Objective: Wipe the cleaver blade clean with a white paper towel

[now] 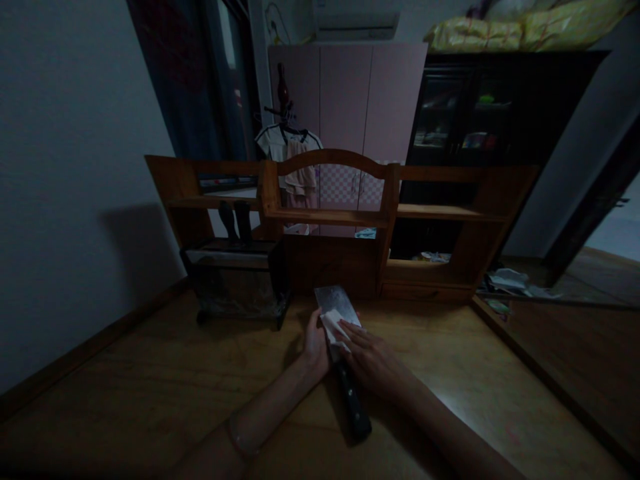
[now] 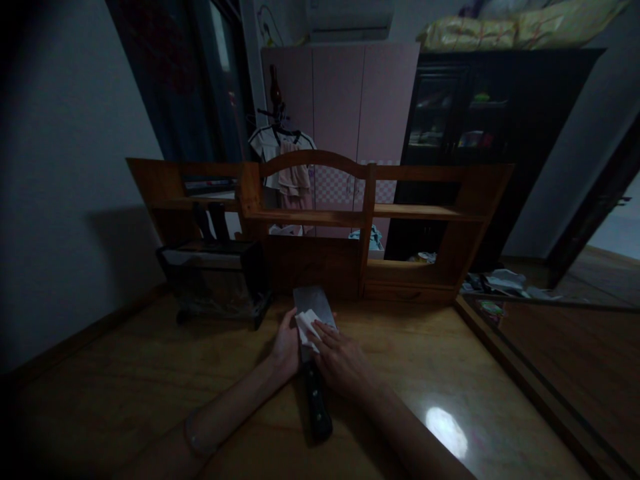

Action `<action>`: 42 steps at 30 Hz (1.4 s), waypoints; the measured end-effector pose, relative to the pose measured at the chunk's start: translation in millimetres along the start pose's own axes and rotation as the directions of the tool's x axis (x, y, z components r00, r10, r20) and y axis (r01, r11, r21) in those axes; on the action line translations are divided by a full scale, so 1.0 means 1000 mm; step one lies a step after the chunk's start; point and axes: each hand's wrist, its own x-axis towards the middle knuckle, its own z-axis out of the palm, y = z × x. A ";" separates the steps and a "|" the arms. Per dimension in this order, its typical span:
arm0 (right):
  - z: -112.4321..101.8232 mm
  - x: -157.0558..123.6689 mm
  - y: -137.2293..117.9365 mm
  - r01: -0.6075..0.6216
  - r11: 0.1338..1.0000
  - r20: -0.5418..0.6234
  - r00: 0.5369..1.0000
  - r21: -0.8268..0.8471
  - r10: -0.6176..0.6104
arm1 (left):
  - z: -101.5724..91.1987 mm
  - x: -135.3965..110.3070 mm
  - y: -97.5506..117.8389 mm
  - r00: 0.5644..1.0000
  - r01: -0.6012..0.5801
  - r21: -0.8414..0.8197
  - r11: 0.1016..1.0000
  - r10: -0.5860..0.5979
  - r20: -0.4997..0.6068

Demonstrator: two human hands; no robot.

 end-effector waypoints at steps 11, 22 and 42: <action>-0.001 -0.009 0.028 -0.256 0.965 -0.138 0.959 -0.050 0.247 | -0.008 0.002 -0.002 0.999 -0.025 0.044 0.999 0.026 -0.019; -0.008 0.001 -0.017 -0.013 0.994 0.018 1.000 0.110 0.011 | -0.006 0.004 -0.002 0.997 -0.016 0.013 1.000 0.017 -0.074; -0.007 -0.003 0.004 -0.082 0.996 -0.101 0.992 -0.034 0.078 | -0.008 0.002 -0.002 0.998 -0.015 -0.024 1.000 0.014 -0.053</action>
